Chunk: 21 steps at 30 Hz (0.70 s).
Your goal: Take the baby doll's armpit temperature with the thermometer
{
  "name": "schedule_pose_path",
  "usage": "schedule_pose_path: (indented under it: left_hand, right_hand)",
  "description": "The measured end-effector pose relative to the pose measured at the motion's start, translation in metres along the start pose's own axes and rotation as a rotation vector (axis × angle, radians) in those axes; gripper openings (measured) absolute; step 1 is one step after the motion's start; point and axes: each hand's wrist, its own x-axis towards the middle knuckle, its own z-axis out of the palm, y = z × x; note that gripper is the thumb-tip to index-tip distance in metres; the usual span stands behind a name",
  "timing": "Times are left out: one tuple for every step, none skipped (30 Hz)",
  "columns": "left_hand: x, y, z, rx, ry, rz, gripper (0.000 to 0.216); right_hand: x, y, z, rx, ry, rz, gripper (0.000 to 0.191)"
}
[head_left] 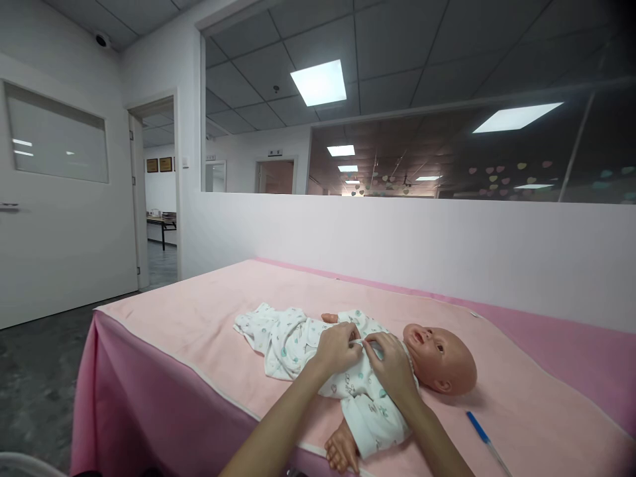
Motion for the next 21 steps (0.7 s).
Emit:
schedule_pose_path:
  left_hand:
    - [0.0,0.0,0.001,0.03,-0.001,-0.008,0.009]
    - [0.0,0.0,0.001,0.048,-0.006,-0.013,0.01]
    - [0.001,-0.001,0.001,0.055,-0.014,-0.018,0.01]
    - [0.002,-0.003,-0.001,0.051,-0.03,-0.028,0.011]
    - [0.003,-0.006,-0.003,0.027,-0.051,-0.033,0.012]
    - [0.004,-0.009,-0.006,-0.01,-0.088,-0.048,0.013]
    - [0.005,-0.014,-0.011,-0.068,-0.156,-0.078,0.015]
    - [0.006,-0.018,-0.016,-0.154,-0.218,-0.107,0.016]
    - [0.007,-0.023,-0.022,-0.256,-0.299,-0.113,0.016]
    - [0.008,-0.027,-0.028,-0.356,-0.401,-0.101,0.018]
    - [0.009,-0.031,-0.033,-0.442,-0.487,-0.068,0.022]
    - [0.009,-0.034,-0.039,-0.5,-0.544,-0.049,0.027]
    - [0.008,-0.036,-0.044,-0.531,-0.559,-0.058,0.029]
    - [0.007,-0.037,-0.049,-0.55,-0.575,-0.068,0.03]
    - [0.005,-0.038,-0.052,-0.567,-0.587,-0.077,0.031]
    - [0.003,-0.038,-0.055,-0.585,-0.608,-0.077,0.032]
    - [0.002,-0.039,-0.057,-0.617,-0.618,-0.082,0.033]
    - [0.0,-0.04,-0.058,-0.656,-0.624,-0.092,0.033]
    - [-0.001,-0.041,-0.058,-0.697,-0.628,-0.103,0.034]
    - [-0.002,-0.043,-0.058,-0.74,-0.626,-0.115,0.035]
    - [-0.002,-0.044,-0.057,-0.778,-0.62,-0.126,0.036]
  right_hand:
    - [0.0,0.0,0.0,0.002,0.0,0.001,0.017]
    - [0.0,-0.001,-0.001,0.004,0.002,0.001,0.016]
    - [0.0,-0.001,-0.001,0.005,0.006,0.001,0.016]
    - [0.0,-0.002,-0.002,0.004,0.01,0.004,0.015]
    - [-0.001,-0.003,-0.002,-0.001,0.014,0.009,0.015]
    - [-0.001,-0.004,-0.002,-0.007,0.018,0.016,0.014]
    - [-0.002,-0.005,-0.002,-0.015,0.021,0.023,0.014]
    - [-0.002,-0.006,-0.002,-0.023,0.023,0.03,0.013]
    - [-0.003,-0.007,-0.002,-0.03,0.023,0.035,0.012]
    - [-0.003,-0.007,-0.002,-0.037,0.024,0.038,0.011]
    - [-0.004,-0.008,-0.001,-0.044,0.025,0.039,0.011]
    - [-0.004,-0.008,-0.001,-0.054,0.027,0.041,0.011]
    - [-0.004,-0.008,-0.002,-0.067,0.029,0.042,0.011]
    - [-0.004,-0.009,-0.002,-0.084,0.026,0.038,0.012]
    - [-0.004,-0.01,-0.003,-0.105,0.018,0.028,0.012]
    - [-0.004,-0.013,-0.004,-0.126,0.004,0.012,0.013]
    - [-0.003,-0.016,-0.004,-0.143,-0.016,-0.013,0.013]
    - [-0.001,-0.019,-0.004,-0.154,-0.04,-0.046,0.013]
    - [0.001,-0.024,-0.004,-0.158,-0.068,-0.086,0.014]
    - [0.003,-0.028,-0.002,-0.153,-0.096,-0.129,0.013]
    - [0.005,-0.033,0.0,-0.145,-0.126,-0.17,0.012]
